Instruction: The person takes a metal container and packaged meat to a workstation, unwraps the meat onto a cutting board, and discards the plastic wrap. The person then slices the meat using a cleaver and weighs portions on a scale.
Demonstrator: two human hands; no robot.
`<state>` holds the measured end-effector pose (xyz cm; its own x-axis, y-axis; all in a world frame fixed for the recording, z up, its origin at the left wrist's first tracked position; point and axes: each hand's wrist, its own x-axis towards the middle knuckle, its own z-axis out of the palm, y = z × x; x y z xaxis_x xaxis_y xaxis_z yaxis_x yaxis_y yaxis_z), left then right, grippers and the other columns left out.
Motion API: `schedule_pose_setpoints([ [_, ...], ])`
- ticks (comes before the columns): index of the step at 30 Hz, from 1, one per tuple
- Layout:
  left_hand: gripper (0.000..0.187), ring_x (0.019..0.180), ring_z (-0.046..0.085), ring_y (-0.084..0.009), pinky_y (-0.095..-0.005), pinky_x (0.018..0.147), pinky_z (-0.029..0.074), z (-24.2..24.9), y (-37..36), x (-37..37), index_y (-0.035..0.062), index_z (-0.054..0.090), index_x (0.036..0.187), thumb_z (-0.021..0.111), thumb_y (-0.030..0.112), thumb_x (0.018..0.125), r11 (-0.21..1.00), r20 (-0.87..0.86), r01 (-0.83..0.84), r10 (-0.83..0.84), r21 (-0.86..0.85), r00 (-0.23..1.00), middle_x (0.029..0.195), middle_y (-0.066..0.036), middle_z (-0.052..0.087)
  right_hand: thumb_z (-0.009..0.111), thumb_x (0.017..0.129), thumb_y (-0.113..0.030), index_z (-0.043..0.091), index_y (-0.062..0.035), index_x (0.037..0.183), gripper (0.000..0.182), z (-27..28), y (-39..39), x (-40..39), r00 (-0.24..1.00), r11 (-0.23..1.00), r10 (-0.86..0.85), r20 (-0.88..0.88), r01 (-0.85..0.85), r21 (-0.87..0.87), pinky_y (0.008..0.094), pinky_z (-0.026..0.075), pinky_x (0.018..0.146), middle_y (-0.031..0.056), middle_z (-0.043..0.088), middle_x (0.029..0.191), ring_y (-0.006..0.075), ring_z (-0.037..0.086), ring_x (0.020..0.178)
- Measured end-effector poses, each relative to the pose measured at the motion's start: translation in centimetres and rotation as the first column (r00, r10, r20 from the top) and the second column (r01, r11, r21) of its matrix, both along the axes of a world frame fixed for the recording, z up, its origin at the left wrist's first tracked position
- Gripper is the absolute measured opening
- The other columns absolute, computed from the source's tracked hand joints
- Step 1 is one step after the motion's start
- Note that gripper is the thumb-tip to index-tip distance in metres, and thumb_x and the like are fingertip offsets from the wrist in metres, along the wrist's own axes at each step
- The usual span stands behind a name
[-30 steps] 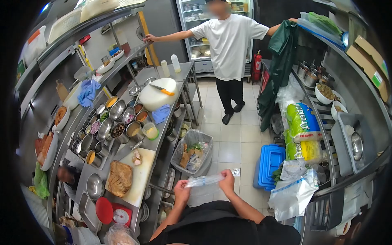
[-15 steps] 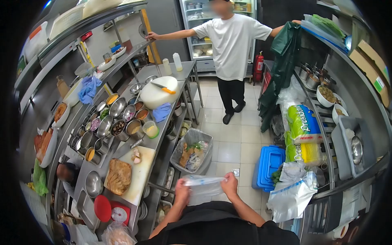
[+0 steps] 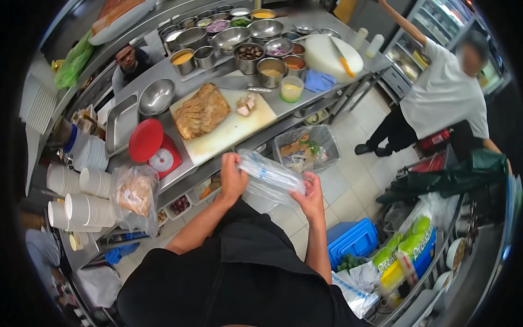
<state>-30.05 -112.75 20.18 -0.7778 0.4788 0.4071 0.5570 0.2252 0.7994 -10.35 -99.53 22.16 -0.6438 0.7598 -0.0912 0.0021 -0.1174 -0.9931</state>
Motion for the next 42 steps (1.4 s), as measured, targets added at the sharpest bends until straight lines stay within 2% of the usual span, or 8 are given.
schedule_pose_setpoints([
  [7, 0.031, 0.125, 0.04, -0.0464, -0.0463, 0.102, 0.036, 7.1, -1.1, -9.9, 0.0019, 0.042, 0.09, 0.065, -0.005, 0.07, 0.995, -0.086, 0.024, -0.016, 0.093, 0.996, 0.132, -0.031, 0.037, 0.06, 0.077, 0.008, 0.04, -0.0048, 0.119, 0.049, 3.5, 4.9, -15.3, 0.97, 0.979, 0.2, -0.137, -0.192, 0.068, 0.0288, 0.051, 0.068, 0.0135, 0.061, 0.105, 0.0188, 0.063, 0.086],
  [13, 0.069, 0.127, 0.036, -0.0487, -0.0417, 0.104, 0.036, 8.1, 2.1, -25.0, 0.0058, 0.042, 0.135, 0.068, -0.003, 0.071, 0.955, -0.372, -0.103, -0.008, -0.278, 0.928, 0.139, -0.032, 0.029, 0.064, 0.08, 0.0, 0.048, -0.0008, 0.114, 0.038, 5.1, 8.7, -36.5, 0.939, 0.936, 0.315, -0.139, -0.284, 0.207, 0.0292, 0.05, 0.066, 0.0121, 0.058, 0.107, 0.0177, 0.061, 0.087],
  [19, 0.104, 0.12, 0.045, -0.0442, -0.0374, 0.098, 0.045, 0.5, 6.6, -43.7, 0.0105, 0.019, 0.149, 0.071, 0.006, 0.06, 0.873, 0.188, -0.128, 0.241, -0.471, 0.952, 0.13, -0.034, 0.035, 0.06, 0.076, 0.004, 0.051, -0.0015, 0.113, 0.038, 4.2, 7.4, -53.5, 0.974, 0.312, -0.075, -0.213, 0.226, 0.923, 0.0408, 0.048, 0.085, 0.0154, 0.061, 0.104, 0.0342, 0.059, 0.098],
  [21, 0.108, 0.115, 0.049, -0.044, -0.0396, 0.093, 0.048, -3.7, 7.4, -47.8, 0.01, 0.016, 0.149, 0.072, 0.007, 0.056, 0.846, 0.188, -0.118, 0.248, -0.52, 0.95, 0.124, -0.036, 0.039, 0.056, 0.074, 0.004, 0.059, -0.0038, 0.106, 0.033, -0.3, 8.1, -57.9, 0.821, 0.344, 0.557, 0.126, -0.367, 0.864, 0.0416, 0.047, 0.087, 0.0162, 0.062, 0.106, 0.0366, 0.059, 0.098],
  [25, 0.105, 0.109, 0.054, -0.0388, -0.0378, 0.092, 0.048, -9.4, 7.2, -52.0, 0.0005, 0.025, 0.146, 0.077, 0.021, 0.057, 0.701, 0.041, -0.125, 0.215, -0.702, 0.976, 0.118, -0.029, 0.054, 0.053, 0.081, -0.005, 0.064, -0.0063, 0.11, 0.03, -5.1, 9.7, -63.2, 0.686, 0.237, 0.345, 0.64, -0.724, 0.648, 0.0424, 0.046, 0.095, 0.0143, 0.063, 0.114, 0.0344, 0.059, 0.106],
  [35, 0.072, 0.117, 0.055, -0.0325, -0.0378, 0.1, 0.042, -9.2, 7.6, -52.1, 0.0062, 0.057, 0.126, 0.072, 0.028, 0.059, 0.672, 0.042, -0.144, 0.254, -0.726, 0.966, 0.122, -0.019, 0.06, 0.049, 0.074, 0.002, 0.064, -0.0027, 0.109, 0.039, -0.3, 10.2, -61.4, 0.521, 0.214, 0.511, 0.684, -0.847, 0.486, 0.0411, 0.043, 0.099, 0.0196, 0.061, 0.117, 0.0347, 0.055, 0.113],
  [37, 0.065, 0.112, 0.058, -0.0287, -0.036, 0.1, 0.041, -12.1, 7.3, -54.3, 0.0032, 0.063, 0.118, 0.073, 0.03, 0.06, 0.75, 0.166, -0.134, 0.311, -0.648, 0.936, 0.117, -0.02, 0.063, 0.049, 0.074, 0.002, 0.063, -0.0005, 0.11, 0.038, -3.9, 11.3, -59.7, 0.752, 0.41, 0.624, 0.212, -0.546, 0.73, 0.0414, 0.043, 0.099, 0.0207, 0.061, 0.117, 0.0366, 0.054, 0.112],
  [42, 0.076, 0.123, 0.049, -0.0349, -0.0383, 0.106, 0.036, -5.8, 6.4, -49.2, 0.0004, 0.055, 0.127, 0.075, 0.041, 0.067, 0.77, 0.106, -0.18, 0.306, -0.613, 0.946, 0.129, -0.025, 0.054, 0.059, 0.086, -0.017, 0.059, -0.0012, 0.116, 0.033, 11.4, 20.0, -40.9, 0.349, 0.031, 0.821, 0.452, -0.817, 0.576, 0.0408, 0.048, 0.086, 0.0173, 0.065, 0.107, 0.0336, 0.062, 0.098],
])
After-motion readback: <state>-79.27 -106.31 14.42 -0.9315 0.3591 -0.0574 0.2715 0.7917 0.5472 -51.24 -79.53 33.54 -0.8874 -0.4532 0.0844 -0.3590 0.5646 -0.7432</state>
